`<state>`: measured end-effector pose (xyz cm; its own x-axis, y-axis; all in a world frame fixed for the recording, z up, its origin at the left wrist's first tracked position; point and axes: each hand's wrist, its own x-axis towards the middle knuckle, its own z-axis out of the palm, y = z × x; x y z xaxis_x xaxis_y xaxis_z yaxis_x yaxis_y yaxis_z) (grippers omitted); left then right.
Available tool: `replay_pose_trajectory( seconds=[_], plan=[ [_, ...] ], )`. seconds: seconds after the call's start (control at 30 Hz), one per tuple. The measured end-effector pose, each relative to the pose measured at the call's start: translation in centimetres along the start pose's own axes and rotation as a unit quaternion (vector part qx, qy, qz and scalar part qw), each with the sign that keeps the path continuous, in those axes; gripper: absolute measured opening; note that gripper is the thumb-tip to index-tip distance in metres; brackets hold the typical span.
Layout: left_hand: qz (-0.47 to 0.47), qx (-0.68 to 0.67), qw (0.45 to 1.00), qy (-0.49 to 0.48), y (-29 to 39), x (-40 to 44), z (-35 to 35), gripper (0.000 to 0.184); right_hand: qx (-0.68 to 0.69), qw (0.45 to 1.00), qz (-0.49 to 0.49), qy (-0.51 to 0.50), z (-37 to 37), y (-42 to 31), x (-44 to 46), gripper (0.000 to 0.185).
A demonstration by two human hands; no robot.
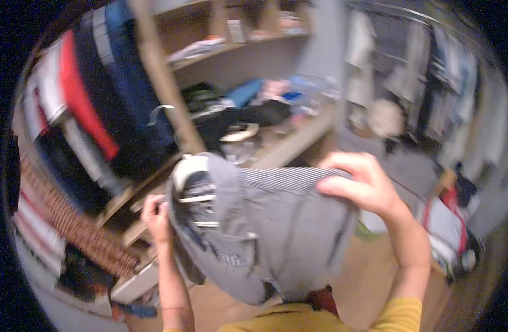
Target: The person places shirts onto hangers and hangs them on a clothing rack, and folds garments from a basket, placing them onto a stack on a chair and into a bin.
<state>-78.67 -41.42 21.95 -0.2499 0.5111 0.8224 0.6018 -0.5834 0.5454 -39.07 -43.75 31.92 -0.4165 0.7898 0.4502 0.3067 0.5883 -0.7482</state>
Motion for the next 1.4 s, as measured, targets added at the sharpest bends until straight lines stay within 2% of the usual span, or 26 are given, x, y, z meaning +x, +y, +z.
replay_pose_trajectory(
  seconds=[0.07,0.1,0.13,0.17,0.2,0.27,0.33,0.43,0.53,0.6,0.67,0.8,0.93,1.0,1.07,1.13,1.2,1.27,1.33,1.4],
  plan=[
    [-0.013,-0.078,0.997,-0.024,-0.8,0.4,5.2,0.009,0.058,0.995,0.083,0.019,-2.1,1.7,-1.8,0.016],
    [-0.018,-0.096,0.994,-0.045,-1.1,0.7,8.0,0.009,0.066,0.993,0.068,0.068,-2.7,3.1,-2.5,0.017],
    [-0.019,-0.108,0.992,-0.061,-1.1,0.7,10.8,0.009,0.094,0.987,0.099,0.079,-3.8,4.0,-3.7,0.016],
    [-0.01,-0.108,0.99,-0.086,-0.9,1.0,13.8,0.008,0.076,0.986,0.105,0.105,-5.2,5.3,-4.7,0.016],
    [0.037,-0.113,0.988,-0.095,0.2,1.4,17.1,0.008,0.06,0.985,0.102,0.126,-6.7,6.6,-5.8,0.015],
    [0.04,-0.147,0.98,-0.131,1.1,2.3,23.7,0.011,0.026,0.98,0.128,0.153,-10.7,8.8,-7.2,0.017],
    [0.067,-0.15,0.977,-0.133,3.9,3.6,29.6,0.012,-0.019,0.974,0.093,0.205,-14.7,10.9,-7.8,0.016],
    [0.071,-0.202,0.963,-0.163,6.7,6.1,36.4,0.012,0.048,0.956,0.126,0.262,-19.5,11.7,-7.7,0.016],
    [0.023,-0.274,0.945,-0.179,6.9,7.0,42.1,0.012,-0.018,0.956,0.127,0.265,-22.4,12.2,-8.0,0.018],
    [0.026,-0.274,0.945,-0.176,6.9,7.3,44.5,0.012,-0.12,0.96,0.138,0.211,-23.4,12.4,-7.9,0.021],
    [0.019,-0.271,0.941,-0.204,6.6,7.4,46.9,0.012,-0.122,0.959,0.167,0.193,-24.1,13.3,-7.1,0.022],
    [-0.004,-0.282,0.938,-0.204,4.2,8.0,53.3,0.013,-0.135,0.951,0.154,0.231,-25.7,17.6,-4.8,0.021],
    [0.022,-0.294,0.934,-0.201,2.4,9.5,61.1,0.015,-0.173,0.928,0.174,0.28,-27.6,19.8,-1.9,0.019],
    [0.047,-0.298,0.918,-0.257,2.3,10.7,65.3,0.021,-0.166,0.902,0.224,0.331,-29.3,20.8,-0.6,0.023],
    [0.053,-0.332,0.902,-0.27,1.0,10.7,71.0,0.038,-0.254,0.873,0.226,0.351,-31.3,21.2,0.7,0.026],
    [0.069,-0.316,0.905,-0.278,1.7,10.7,74.7,0.057,-0.219,0.865,0.212,0.398,-33.1,22.1,1.3,0.027],
    [0.052,-0.304,0.904,-0.297,2.7,10.4,77.0,0.068,-0.23,0.86,0.208,0.406,-34.9,22.2,1.9,0.025],
    [0.022,-0.341,0.883,-0.321,3.0,9.0,79.6,0.07,-0.206,0.87,0.165,0.416,-36.6,23.1,2.2,0.024],
    [-0.002,-0.385,0.862,-0.33,3.4,7.4,82.2,0.072,-0.22,0.867,0.16,0.417,-38.4,24.1,1.8,0.022],
    [-0.047,-0.448,0.823,-0.347,4.0,6.5,85.0,0.078,-0.219,0.862,0.139,0.435,-39.7,24.7,2.0,0.023]
  ],
)
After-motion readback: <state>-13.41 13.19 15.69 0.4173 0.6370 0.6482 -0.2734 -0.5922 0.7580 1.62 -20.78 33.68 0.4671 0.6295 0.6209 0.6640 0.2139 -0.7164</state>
